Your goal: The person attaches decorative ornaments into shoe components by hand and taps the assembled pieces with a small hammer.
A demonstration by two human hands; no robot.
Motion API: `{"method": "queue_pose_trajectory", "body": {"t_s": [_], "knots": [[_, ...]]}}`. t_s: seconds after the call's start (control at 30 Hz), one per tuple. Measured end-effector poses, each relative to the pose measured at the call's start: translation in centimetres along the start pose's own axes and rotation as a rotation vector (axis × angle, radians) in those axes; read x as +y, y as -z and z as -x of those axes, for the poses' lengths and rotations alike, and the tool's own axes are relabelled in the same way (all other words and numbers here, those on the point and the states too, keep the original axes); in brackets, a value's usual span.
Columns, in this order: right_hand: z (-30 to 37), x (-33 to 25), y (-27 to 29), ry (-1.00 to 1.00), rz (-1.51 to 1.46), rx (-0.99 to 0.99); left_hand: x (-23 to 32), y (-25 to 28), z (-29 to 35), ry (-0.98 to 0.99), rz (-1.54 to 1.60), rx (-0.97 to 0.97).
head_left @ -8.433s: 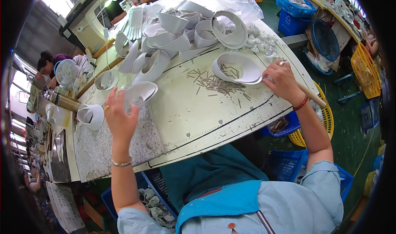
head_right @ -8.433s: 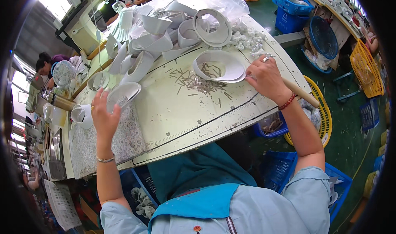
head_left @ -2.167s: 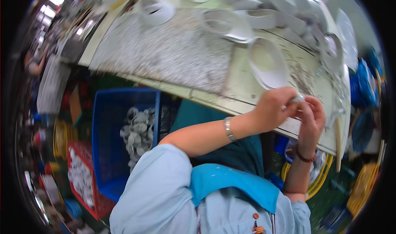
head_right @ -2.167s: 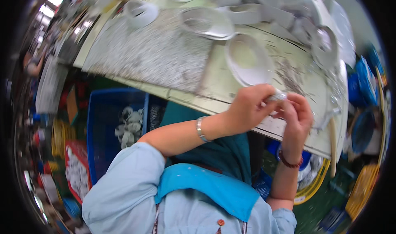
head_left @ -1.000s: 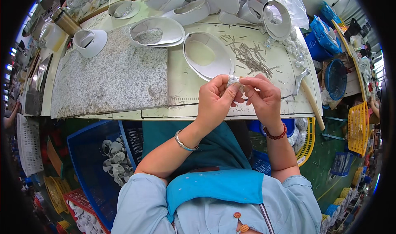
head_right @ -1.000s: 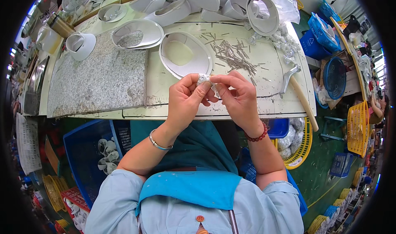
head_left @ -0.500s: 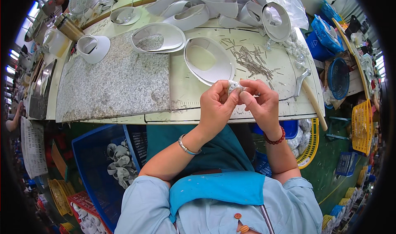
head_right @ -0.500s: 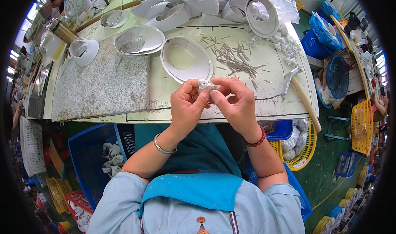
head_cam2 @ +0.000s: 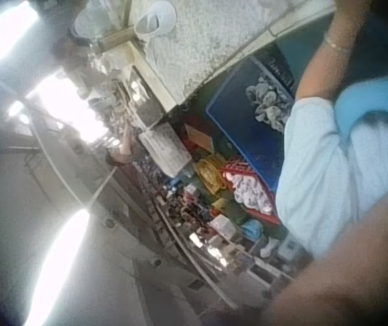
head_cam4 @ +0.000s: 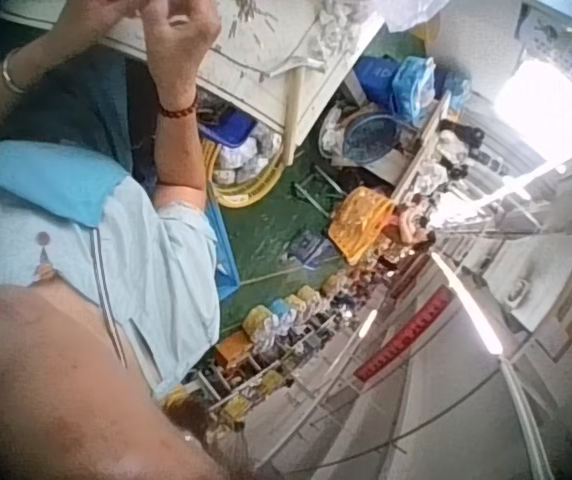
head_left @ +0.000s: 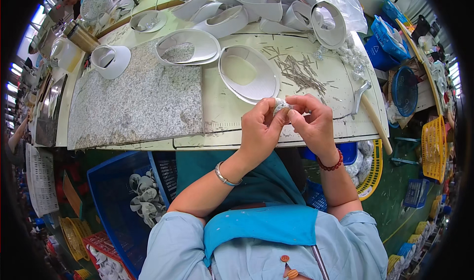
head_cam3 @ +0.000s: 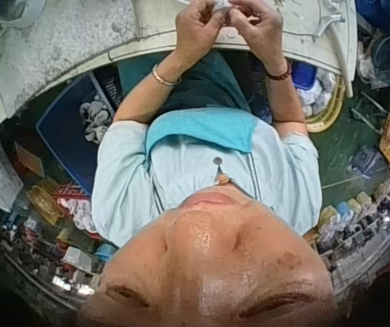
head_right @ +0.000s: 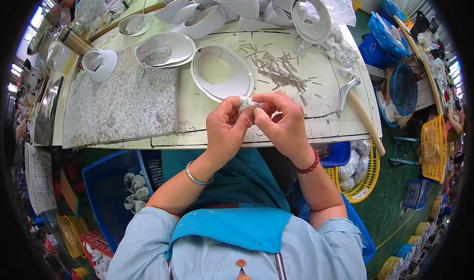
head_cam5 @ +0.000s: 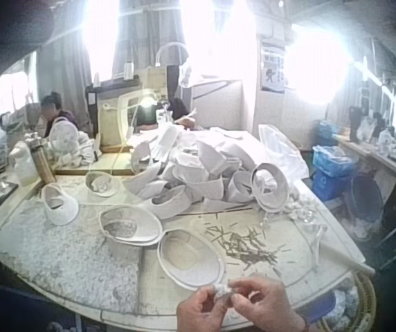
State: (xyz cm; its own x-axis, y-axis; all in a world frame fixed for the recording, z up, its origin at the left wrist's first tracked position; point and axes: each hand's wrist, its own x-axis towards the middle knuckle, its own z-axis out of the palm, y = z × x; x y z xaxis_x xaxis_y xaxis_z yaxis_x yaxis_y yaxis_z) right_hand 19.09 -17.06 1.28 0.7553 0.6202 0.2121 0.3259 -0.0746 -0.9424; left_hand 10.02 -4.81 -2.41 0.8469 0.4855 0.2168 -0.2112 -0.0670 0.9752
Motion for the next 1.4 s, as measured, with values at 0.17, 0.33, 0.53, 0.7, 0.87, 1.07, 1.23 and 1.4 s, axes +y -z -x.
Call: {"method": "queue_pose_trajectory", "body": {"t_s": [0.17, 0.33, 0.53, 0.7, 0.87, 1.07, 1.23, 1.4], "knots": [[0.0, 0.0, -0.2, 0.088, 0.071, 0.038, -0.4, -1.1, -0.2, -0.072, 0.094, 0.123], [-0.2, -0.2, -0.5, 0.129, 0.148, 0.055, -0.4, -0.8, -0.3, -0.030, 0.116, 0.093], [-1.0, 0.0, -0.1, 0.028, 0.034, 0.036, 1.1, -0.4, -1.0, 0.183, 0.363, 0.044], [-0.9, 1.2, -0.7, 0.020, -0.112, 0.054, 1.5, 0.0, -1.4, 0.190, 0.304, 0.009], [-0.4, 1.5, -0.1, 0.009, -0.217, 0.073, 3.2, 1.2, -2.3, 0.103, 0.016, -0.074], [0.6, 2.4, 0.4, 0.115, -0.024, 0.090, 3.3, 3.2, -7.1, -0.560, -1.089, -0.061], [1.1, 3.1, 0.3, 0.142, 0.016, 0.102, 1.4, 3.6, -9.0, -0.303, -1.242, -0.281], [1.0, 3.0, 0.3, 0.192, 0.120, 0.046, 2.5, 2.9, -7.9, -0.307, -1.254, -0.308]]}}
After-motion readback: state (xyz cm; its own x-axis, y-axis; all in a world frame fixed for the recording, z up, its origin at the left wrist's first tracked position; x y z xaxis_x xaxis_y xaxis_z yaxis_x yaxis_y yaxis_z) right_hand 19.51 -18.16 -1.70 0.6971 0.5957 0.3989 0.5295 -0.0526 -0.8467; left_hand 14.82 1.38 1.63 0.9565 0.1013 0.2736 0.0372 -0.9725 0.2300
